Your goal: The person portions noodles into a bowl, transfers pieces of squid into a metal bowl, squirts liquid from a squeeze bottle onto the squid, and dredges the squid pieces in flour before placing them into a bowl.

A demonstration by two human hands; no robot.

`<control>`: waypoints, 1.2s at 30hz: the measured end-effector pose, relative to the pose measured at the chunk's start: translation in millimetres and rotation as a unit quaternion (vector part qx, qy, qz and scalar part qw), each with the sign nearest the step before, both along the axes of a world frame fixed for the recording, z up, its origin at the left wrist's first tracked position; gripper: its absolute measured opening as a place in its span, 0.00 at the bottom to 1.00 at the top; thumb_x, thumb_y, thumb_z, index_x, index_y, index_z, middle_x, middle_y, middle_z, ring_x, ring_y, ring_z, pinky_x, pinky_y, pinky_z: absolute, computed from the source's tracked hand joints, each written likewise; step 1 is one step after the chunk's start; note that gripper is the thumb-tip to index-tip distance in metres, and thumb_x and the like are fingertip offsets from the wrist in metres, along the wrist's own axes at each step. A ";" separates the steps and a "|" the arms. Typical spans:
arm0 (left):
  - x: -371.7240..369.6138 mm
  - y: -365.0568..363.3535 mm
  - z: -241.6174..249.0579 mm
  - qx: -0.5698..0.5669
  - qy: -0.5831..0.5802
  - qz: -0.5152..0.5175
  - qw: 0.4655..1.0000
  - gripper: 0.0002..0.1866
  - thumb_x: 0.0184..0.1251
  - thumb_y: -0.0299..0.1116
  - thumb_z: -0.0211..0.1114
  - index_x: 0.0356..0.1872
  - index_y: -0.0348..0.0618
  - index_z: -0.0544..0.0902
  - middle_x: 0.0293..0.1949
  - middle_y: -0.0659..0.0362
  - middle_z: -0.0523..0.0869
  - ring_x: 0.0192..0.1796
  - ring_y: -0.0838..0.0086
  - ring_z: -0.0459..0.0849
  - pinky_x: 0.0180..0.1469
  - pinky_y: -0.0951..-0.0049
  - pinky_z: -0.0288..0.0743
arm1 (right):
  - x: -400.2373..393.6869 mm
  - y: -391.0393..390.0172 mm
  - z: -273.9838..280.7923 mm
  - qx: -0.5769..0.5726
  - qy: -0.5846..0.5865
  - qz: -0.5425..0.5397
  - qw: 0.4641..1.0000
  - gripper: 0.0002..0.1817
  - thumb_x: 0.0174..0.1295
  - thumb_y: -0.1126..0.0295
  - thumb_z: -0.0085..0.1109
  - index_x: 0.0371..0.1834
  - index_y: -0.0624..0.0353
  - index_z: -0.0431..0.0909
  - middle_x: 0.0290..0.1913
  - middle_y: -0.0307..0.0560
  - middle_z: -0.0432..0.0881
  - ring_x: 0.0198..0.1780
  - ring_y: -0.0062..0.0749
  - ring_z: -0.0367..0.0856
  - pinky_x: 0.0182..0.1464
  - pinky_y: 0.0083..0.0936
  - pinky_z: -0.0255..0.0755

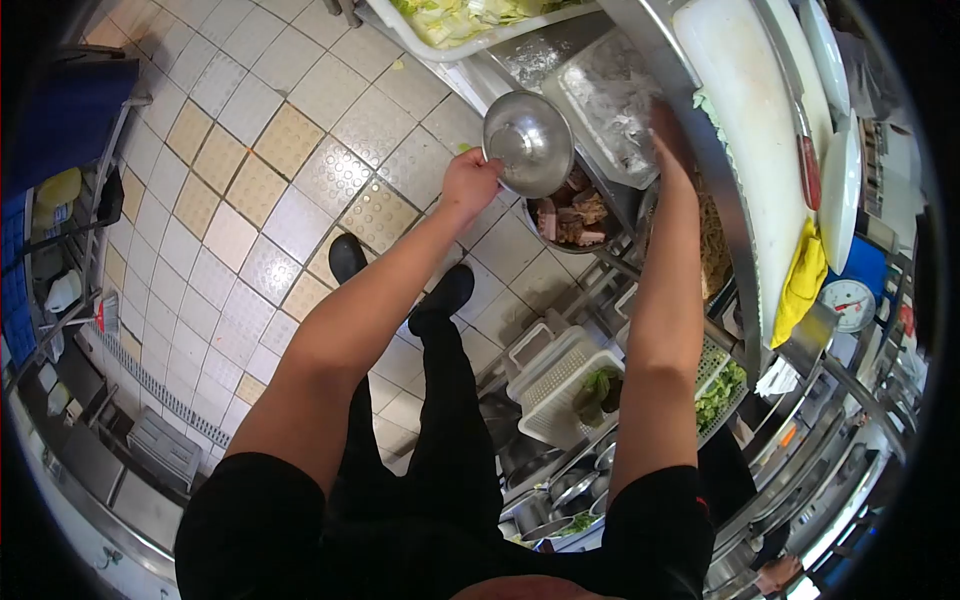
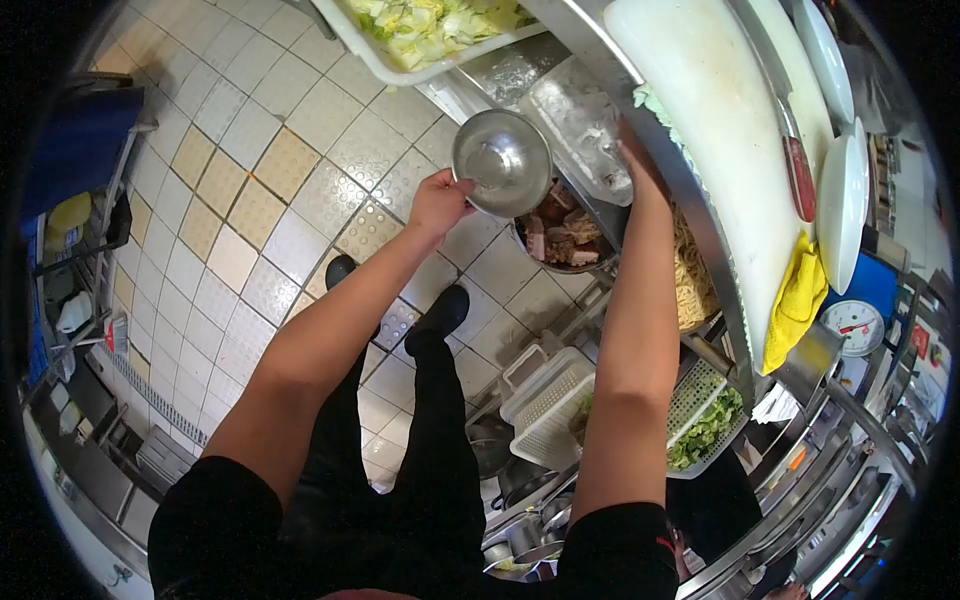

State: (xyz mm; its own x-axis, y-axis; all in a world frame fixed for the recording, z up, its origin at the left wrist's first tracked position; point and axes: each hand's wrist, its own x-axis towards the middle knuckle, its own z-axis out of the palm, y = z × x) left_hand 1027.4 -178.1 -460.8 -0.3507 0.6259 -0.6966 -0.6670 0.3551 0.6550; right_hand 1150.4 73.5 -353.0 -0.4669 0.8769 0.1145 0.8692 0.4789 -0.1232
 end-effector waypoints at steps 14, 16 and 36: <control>-25.3 -36.0 -2.2 0.056 0.017 -0.056 0.997 0.04 0.65 0.28 0.61 0.30 0.43 0.79 0.28 0.64 0.81 0.33 0.81 0.80 0.40 0.75 0.80 | -26.5 -180.8 94.8 -0.210 0.364 -0.009 0.907 0.15 0.51 0.80 0.61 0.44 0.65 0.78 0.41 0.48 0.83 0.45 0.30 0.81 0.49 0.26 0.73; -30.6 -47.6 8.7 0.070 0.013 -0.052 0.996 0.04 0.66 0.28 0.61 0.31 0.42 0.79 0.29 0.64 0.81 0.33 0.81 0.80 0.40 0.75 0.79 | -14.8 -184.7 102.2 -0.179 0.359 0.009 0.916 0.19 0.50 0.80 0.62 0.47 0.66 0.76 0.43 0.48 0.83 0.46 0.30 0.81 0.50 0.26 0.72; -75.5 -125.9 43.5 0.065 0.016 0.000 0.998 0.07 0.64 0.23 0.60 0.41 0.39 0.83 0.30 0.65 0.83 0.31 0.82 0.78 0.35 0.79 0.73 | -38.4 -210.8 162.3 -0.257 0.217 0.110 0.935 0.29 0.45 0.79 0.66 0.55 0.67 0.71 0.50 0.53 0.78 0.51 0.38 0.78 0.56 0.30 0.71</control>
State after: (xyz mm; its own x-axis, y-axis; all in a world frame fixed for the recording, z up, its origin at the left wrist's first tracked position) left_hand 951.8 -304.0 -417.3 -0.3714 0.7100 -0.5982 -0.6444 0.2667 0.7167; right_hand 1111.9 -137.3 -190.6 -0.6492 0.7569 -0.0749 0.5716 0.4205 -0.7046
